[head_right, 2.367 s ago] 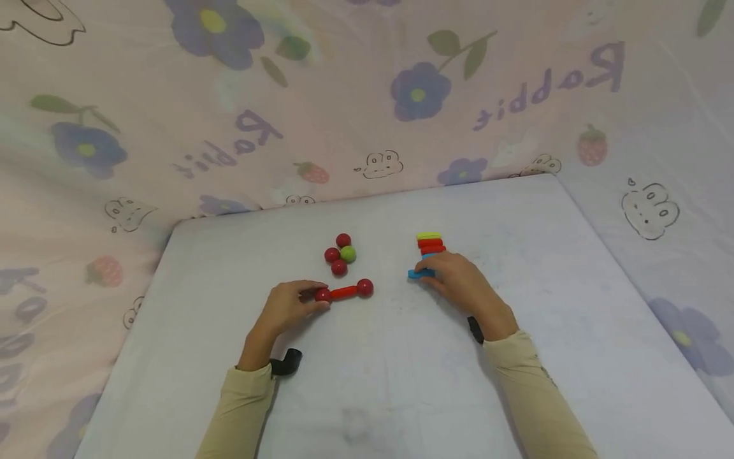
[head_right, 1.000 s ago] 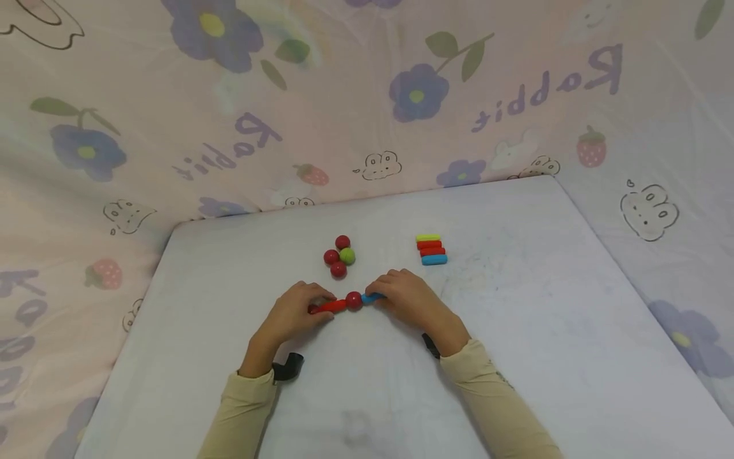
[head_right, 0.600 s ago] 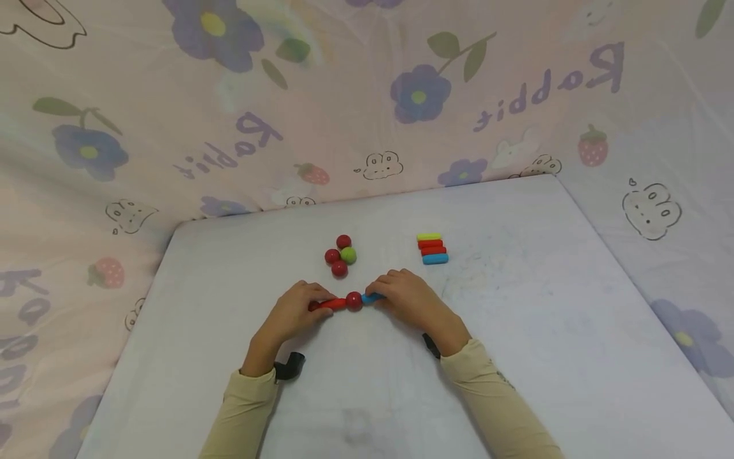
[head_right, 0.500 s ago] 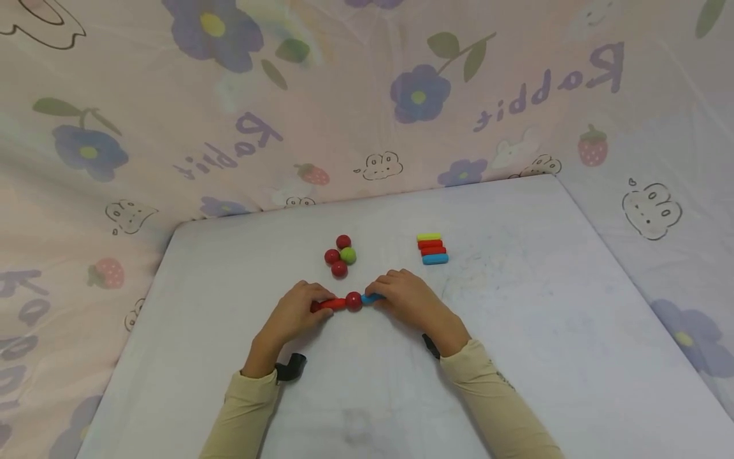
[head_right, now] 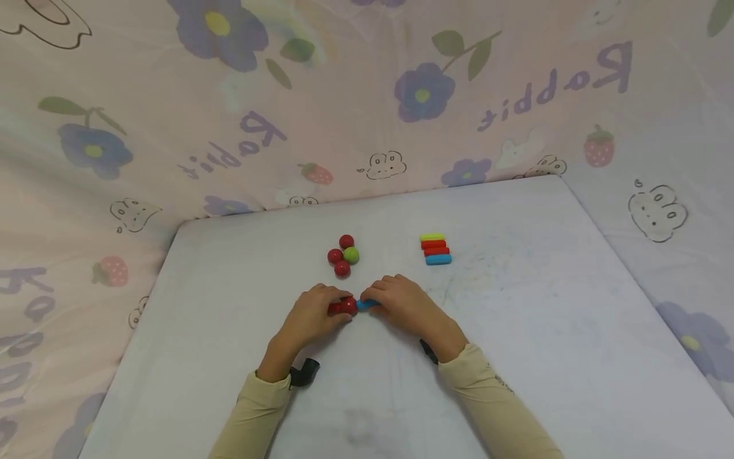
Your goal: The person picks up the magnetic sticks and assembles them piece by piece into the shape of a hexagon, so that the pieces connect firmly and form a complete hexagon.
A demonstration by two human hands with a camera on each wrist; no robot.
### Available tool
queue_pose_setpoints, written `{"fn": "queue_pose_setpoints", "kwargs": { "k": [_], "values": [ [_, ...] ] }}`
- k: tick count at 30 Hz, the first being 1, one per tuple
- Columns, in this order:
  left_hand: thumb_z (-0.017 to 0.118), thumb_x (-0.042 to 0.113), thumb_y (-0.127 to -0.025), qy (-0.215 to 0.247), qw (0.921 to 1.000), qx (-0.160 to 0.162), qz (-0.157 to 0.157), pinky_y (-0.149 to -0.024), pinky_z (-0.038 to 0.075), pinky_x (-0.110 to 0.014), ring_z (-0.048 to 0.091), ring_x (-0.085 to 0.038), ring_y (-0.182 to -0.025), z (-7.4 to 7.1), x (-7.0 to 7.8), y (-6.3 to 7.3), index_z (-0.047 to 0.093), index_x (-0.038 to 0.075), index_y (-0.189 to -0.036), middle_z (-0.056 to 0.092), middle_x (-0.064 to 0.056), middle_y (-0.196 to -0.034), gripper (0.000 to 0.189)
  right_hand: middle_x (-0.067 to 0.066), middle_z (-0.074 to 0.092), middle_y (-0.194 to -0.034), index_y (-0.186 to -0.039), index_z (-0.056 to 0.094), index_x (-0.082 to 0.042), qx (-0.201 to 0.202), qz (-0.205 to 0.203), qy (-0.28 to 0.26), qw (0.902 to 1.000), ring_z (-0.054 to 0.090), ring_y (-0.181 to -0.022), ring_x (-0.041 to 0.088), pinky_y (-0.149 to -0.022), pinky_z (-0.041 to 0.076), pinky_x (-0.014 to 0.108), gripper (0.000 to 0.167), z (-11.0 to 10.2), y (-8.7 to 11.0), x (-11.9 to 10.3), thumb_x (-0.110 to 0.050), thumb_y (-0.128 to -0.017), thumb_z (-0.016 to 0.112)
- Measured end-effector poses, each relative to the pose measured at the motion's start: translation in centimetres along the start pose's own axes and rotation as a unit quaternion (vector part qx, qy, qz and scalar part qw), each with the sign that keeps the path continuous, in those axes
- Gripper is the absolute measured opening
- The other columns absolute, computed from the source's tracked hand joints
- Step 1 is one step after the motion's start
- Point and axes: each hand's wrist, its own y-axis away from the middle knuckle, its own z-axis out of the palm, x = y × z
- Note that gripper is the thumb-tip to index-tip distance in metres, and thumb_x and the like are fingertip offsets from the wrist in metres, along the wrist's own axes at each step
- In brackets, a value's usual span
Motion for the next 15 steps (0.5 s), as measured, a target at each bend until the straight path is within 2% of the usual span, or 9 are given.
{"fn": "queue_pose_setpoints", "kwargs": {
  "k": [7, 12, 15],
  "values": [
    [0.082, 0.028, -0.082, 0.001, 1.0, 0.002, 0.007, -0.077, 0.051, -0.035, 0.063, -0.017, -0.092, 0.13, -0.25, -0.08, 0.074, 0.016, -0.115, 0.075, 0.002, -0.1, 0.036, -0.008, 0.075, -0.099, -0.105, 0.073, -0.019, 0.0, 0.002, 0.007, 1.0, 0.067, -0.092, 0.011, -0.085, 0.054, 0.032, 0.024, -0.04, -0.05, -0.12, -0.019, -0.082, 0.082],
    [0.083, 0.026, -0.081, 0.018, 0.9998, 0.002, -0.004, -0.08, 0.052, -0.036, 0.064, -0.018, -0.095, -0.01, -0.12, -0.07, 0.073, 0.015, -0.117, 0.075, 0.0, -0.107, 0.039, -0.008, 0.075, -0.099, -0.105, 0.073, -0.02, 0.002, 0.004, 0.012, 0.9999, 0.068, -0.093, 0.011, -0.086, 0.054, 0.032, 0.025, -0.07, -0.09, -0.23, -0.019, -0.082, 0.082],
    [0.083, 0.025, -0.081, 0.033, 0.9993, -0.003, -0.018, -0.079, 0.051, -0.034, 0.063, -0.017, -0.094, 0.05, -0.06, 0.21, 0.073, 0.015, -0.117, 0.074, 0.0, -0.108, 0.038, -0.008, 0.074, -0.101, -0.108, 0.072, -0.02, -0.016, 0.009, 0.018, 0.9997, 0.067, -0.093, 0.011, -0.086, 0.054, 0.033, 0.024, -0.24, 0.1, -0.03, -0.024, -0.085, 0.079]
  ]
}}
